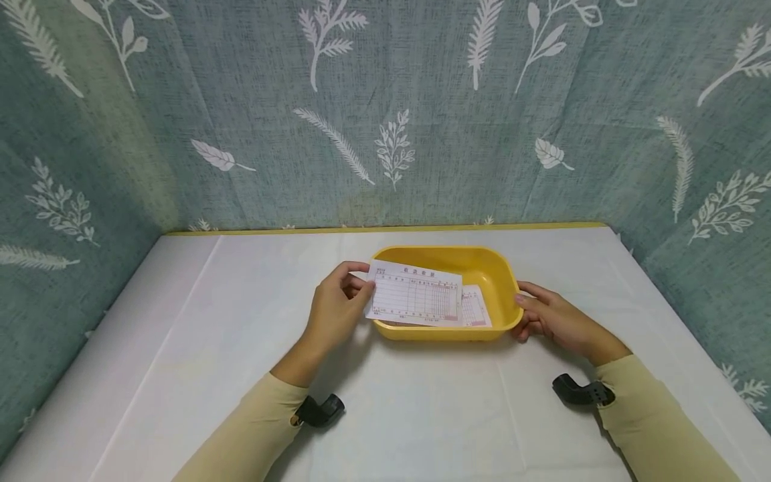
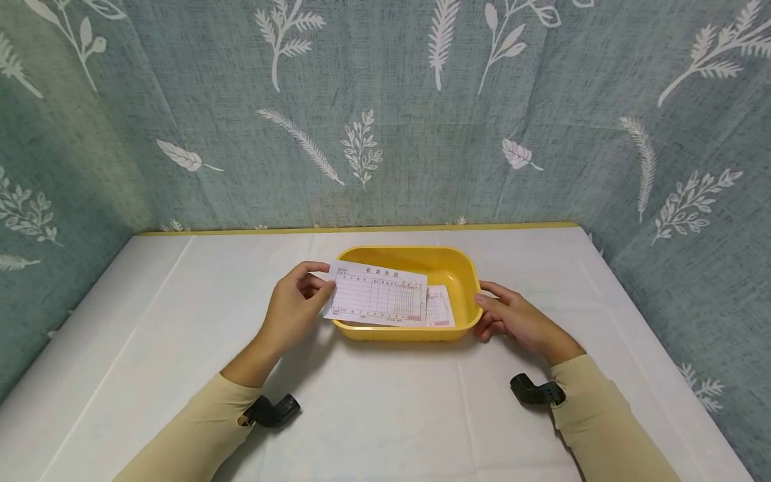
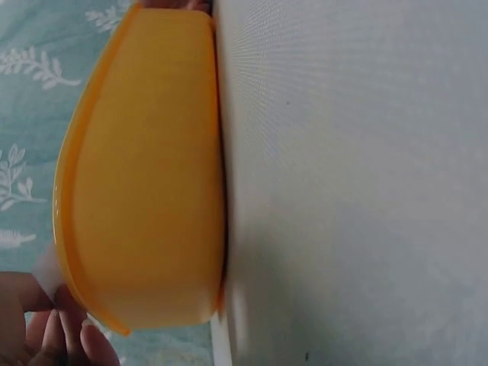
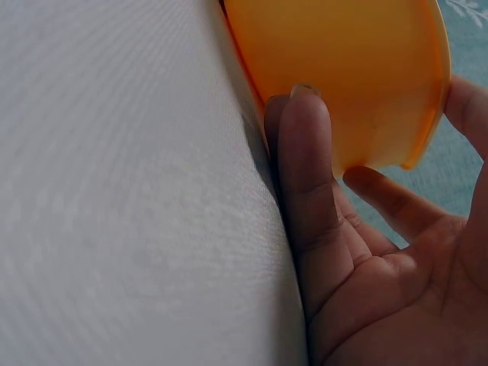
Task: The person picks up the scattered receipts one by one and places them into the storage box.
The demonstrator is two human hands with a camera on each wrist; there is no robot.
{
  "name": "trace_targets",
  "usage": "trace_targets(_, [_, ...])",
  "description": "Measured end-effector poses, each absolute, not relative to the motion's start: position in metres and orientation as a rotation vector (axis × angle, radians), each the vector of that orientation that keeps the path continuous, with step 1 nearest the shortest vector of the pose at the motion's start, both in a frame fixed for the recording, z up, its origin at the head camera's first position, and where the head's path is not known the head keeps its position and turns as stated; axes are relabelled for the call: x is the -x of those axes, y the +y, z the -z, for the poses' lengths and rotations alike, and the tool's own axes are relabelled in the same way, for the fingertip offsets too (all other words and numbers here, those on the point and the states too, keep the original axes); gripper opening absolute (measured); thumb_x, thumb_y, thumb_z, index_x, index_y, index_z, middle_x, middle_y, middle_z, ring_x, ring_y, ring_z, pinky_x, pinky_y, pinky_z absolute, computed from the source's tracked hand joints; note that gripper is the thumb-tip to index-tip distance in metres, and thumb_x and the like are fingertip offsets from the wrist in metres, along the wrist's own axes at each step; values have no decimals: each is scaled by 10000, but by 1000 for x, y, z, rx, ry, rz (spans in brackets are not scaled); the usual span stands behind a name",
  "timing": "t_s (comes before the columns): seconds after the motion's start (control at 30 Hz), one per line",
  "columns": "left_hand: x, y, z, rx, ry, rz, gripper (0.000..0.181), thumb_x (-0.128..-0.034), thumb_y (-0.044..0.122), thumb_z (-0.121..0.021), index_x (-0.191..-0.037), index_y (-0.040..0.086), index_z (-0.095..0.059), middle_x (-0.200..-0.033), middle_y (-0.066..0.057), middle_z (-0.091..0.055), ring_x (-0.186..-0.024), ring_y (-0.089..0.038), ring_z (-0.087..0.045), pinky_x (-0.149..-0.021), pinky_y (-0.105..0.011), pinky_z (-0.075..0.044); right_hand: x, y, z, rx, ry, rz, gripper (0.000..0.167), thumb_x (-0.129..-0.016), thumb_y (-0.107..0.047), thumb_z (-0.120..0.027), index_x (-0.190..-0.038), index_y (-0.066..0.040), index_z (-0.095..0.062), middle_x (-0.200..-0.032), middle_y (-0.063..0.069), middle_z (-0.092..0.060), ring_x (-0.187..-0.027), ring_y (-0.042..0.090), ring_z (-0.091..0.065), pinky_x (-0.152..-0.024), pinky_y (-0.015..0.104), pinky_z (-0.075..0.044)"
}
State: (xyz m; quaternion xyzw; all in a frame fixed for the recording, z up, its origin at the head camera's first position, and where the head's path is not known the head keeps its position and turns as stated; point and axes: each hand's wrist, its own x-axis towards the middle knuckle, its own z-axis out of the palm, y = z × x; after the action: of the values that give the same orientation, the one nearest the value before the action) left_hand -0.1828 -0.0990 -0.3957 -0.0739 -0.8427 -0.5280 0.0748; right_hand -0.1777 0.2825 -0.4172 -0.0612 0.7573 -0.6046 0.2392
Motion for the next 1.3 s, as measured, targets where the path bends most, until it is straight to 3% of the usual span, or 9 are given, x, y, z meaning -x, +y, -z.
trace_targets(0.43, [181,-97,395,268,-2462,1540,183,-923,121,-711,-1104,107,-679,-845,-53,-739,-692,-168,-621,-638,-216,-496,178,284,418,209,2066,1674,664,-1087,-339,-405,-1561,40,-135,-911,39,-708,-771,135,-677,-728,289,-591])
trace_targets(0.83, [182,-98,393,264,-2461,1479,108,-913,151,-725,-998,88,-705,-876,-47,-738,-769,-160,-652,-708,-242,-520,179,284,418,203,2069,1660,694,-1081,-370,-413,-1573,21,-118,-928,43,-697,-776,133,-674,-739,292,-593])
trace_targets(1.3, [183,-99,395,224,-2497,1446,76,-881,157,-750,-929,113,-712,-758,-31,-622,-659,-159,-541,-575,-208,-426,178,283,416,190,2087,1650,694,-1082,-364,-411,-1578,18,-111,-941,47,-687,-781,131,-669,-740,293,-592])
